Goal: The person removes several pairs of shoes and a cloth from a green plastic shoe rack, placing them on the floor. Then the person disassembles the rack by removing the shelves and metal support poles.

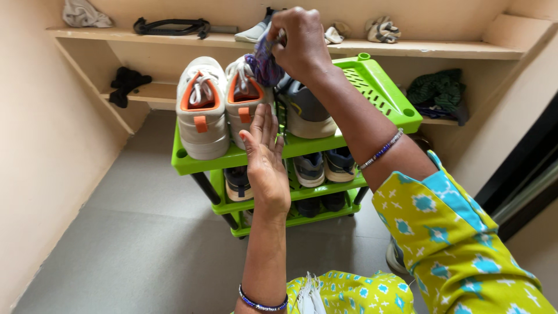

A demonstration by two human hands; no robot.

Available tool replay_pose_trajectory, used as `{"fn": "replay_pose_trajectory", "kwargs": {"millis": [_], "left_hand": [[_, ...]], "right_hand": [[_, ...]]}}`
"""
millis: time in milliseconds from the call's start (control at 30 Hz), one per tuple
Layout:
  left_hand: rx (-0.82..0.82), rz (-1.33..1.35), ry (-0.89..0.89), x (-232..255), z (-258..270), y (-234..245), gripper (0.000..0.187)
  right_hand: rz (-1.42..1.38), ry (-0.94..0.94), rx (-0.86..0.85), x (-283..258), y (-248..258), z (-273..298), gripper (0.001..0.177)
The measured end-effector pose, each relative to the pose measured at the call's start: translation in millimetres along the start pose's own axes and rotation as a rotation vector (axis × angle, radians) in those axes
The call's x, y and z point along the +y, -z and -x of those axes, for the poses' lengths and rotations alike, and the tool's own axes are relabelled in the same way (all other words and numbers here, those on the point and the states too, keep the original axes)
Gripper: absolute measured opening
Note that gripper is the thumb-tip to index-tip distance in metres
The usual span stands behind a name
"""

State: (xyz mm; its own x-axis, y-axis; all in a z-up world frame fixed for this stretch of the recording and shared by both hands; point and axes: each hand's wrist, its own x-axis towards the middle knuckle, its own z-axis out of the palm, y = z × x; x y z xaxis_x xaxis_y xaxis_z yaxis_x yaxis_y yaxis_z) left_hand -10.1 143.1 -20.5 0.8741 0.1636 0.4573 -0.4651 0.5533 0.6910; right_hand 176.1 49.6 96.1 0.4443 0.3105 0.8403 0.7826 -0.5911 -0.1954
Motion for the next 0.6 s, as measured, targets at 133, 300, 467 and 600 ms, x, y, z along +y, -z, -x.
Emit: {"fn": "replay_pose_trajectory", "kwargs": {"millis": [133,300,467,600], "left_hand": [[0.007,0.029,0.01,7.9,1.2,4.8,0.085],[0.029,-0.019,0.047,8.4,9.8,5.3,0.083],[-0.02,-0.003,0.033,-4.8,6.5,0.7,0.083],[-0.09,-0.028,0.043,-20.4,2.7,-4.6,0.086]], "right_hand": [[-0.177,0.091,0.066,-30.3,-19.6,0.9,0.017],[-0.051,0.141,-0.334,-58.8,-20.9,18.9,0.018],[-0.185,0.039,-0.415,-66.6,26.2,32.3,0.022],[-0.281,-0.174,-0.249,-64.2,69.9,66.3,0.023]]}}
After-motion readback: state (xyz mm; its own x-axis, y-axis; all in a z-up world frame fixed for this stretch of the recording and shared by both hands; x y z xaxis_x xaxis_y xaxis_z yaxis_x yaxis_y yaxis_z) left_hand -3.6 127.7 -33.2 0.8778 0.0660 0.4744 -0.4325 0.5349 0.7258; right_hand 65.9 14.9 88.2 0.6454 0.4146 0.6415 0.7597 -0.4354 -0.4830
